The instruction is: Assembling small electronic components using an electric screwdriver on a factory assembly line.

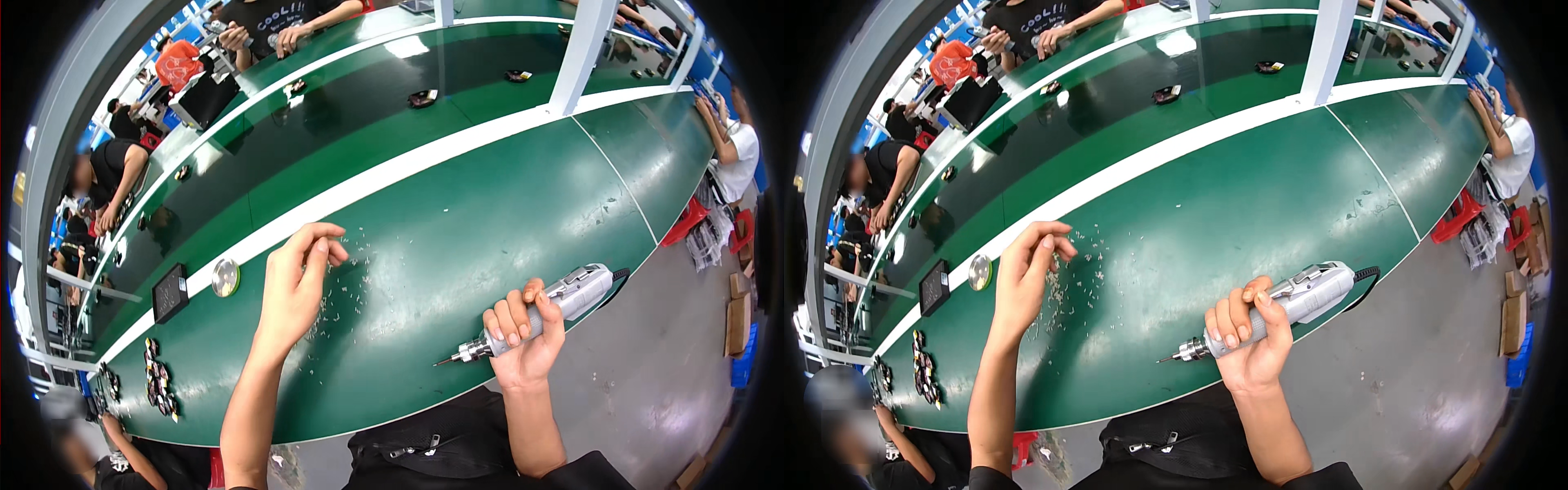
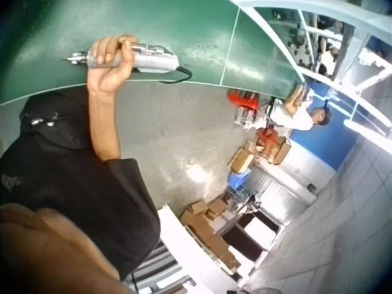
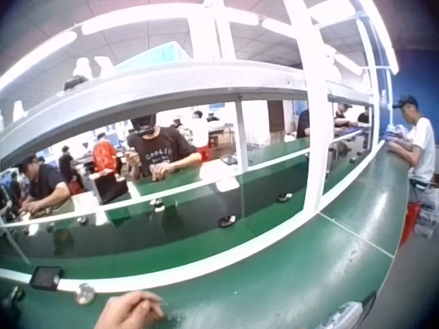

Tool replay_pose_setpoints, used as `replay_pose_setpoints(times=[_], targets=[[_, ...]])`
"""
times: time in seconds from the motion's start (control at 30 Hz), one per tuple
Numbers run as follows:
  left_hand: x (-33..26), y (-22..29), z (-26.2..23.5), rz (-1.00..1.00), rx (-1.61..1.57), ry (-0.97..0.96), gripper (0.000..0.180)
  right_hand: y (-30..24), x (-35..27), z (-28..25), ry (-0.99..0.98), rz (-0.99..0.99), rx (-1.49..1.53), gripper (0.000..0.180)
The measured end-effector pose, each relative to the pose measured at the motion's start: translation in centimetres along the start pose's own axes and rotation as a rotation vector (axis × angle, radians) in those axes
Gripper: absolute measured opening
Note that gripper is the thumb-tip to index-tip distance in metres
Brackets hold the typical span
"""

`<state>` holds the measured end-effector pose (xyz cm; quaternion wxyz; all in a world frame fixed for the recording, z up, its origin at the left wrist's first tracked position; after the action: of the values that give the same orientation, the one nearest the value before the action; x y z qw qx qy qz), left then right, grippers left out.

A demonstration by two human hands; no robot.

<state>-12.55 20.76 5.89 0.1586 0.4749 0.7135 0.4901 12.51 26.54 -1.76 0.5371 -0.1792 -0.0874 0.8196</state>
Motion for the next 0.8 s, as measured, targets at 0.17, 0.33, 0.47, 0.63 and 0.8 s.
replay_pose_setpoints(times=[0.17,0.33,0.47,0.63,0.8], targets=[[10.8,-2.6,6.0,0.186,0.201,0.016,0.022,-0.1,1.0,0.0,-0.021,0.047,0.004,0.013],[18.2,-1.4,12.4,0.344,0.548,0.114,0.036,-0.2,0.4,-0.5,-0.075,0.071,0.052,0.012],[21.7,-1.0,15.3,0.233,0.726,0.116,0.039,-0.1,0.2,-1.0,-0.057,0.103,0.041,0.010],[23.5,-2.3,16.5,0.299,0.810,0.094,0.041,0.1,0.4,-1.0,-0.077,0.144,0.018,0.011],[24.4,-2.8,17.1,0.499,0.764,0.087,0.037,0.1,1.0,-0.4,-0.078,0.152,0.055,0.008]])
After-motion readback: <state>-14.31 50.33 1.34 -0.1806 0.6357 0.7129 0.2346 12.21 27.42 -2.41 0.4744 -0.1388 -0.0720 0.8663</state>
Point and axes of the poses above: each hand's wrist, its own x-axis towards the middle knuckle, its own z-axis out of the palm, y = z × x, the point moved 9 cm from there along x, towards the middle knuckle, and after that the axes turned 10 degrees about y, right-handed, at the moved point
